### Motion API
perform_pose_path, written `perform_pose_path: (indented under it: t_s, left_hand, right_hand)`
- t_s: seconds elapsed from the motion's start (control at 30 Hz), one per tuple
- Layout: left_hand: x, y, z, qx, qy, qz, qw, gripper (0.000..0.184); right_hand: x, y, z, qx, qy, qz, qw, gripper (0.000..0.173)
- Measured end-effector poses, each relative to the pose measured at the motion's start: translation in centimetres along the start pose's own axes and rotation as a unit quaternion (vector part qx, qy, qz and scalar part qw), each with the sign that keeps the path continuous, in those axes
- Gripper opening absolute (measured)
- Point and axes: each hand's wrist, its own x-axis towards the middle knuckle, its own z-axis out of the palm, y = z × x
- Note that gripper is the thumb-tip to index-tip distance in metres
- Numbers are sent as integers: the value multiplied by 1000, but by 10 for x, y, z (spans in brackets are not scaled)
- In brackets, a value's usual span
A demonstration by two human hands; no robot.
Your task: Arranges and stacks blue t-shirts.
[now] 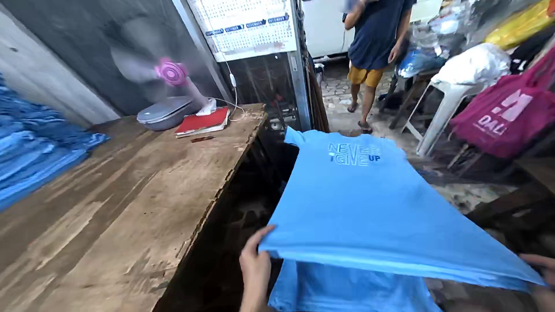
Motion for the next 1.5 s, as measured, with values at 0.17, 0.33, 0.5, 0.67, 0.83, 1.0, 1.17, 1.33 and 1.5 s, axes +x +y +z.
perform_pose_path:
  t_s: [0.17, 0.33, 0.5, 0.67, 0.83, 1.0, 1.17, 1.33, 1.5]
  left_hand:
    - [-98, -93, -16, 78, -58, -84, 992, 54]
    - [-82, -119, -41, -142, -210, -128, 959, 42]
    - [-64, -97, -43, -200, -188, -303, 913, 20]
    - [-59, -81, -36, 92, -232, -375, 893, 49]
    - [-48, -43, -50, 34, -270, -205, 940, 22]
    - [-64, -67, -22, 249, -332, -235, 879, 37]
    - [-75, -83, -19, 160, -297, -339, 878, 44]
    - [-44, -56, -52, 14, -238, -427, 873, 24]
    - [-27, -14, -48, 131, -214, -301, 920, 30]
  right_hand:
    - [-100, 67, 81, -14, -208, 27, 978, 58]
    - [-113, 86, 109, 188, -382, 135, 895, 24]
    - [-88, 45, 137, 50, -336, 341, 877, 67]
    - [-80, 56, 140, -39, -505, 311, 805, 52]
    - [-97, 93, 122, 142, -364, 394, 832, 45]
    - [-98, 87, 85, 201, -219, 400, 867, 45]
    - [-78, 65, 65, 171, -306, 403, 846, 38]
    - [-76, 54, 88, 257, -138, 444, 847, 24]
    - [-95, 46, 145, -16, -410, 356, 840, 52]
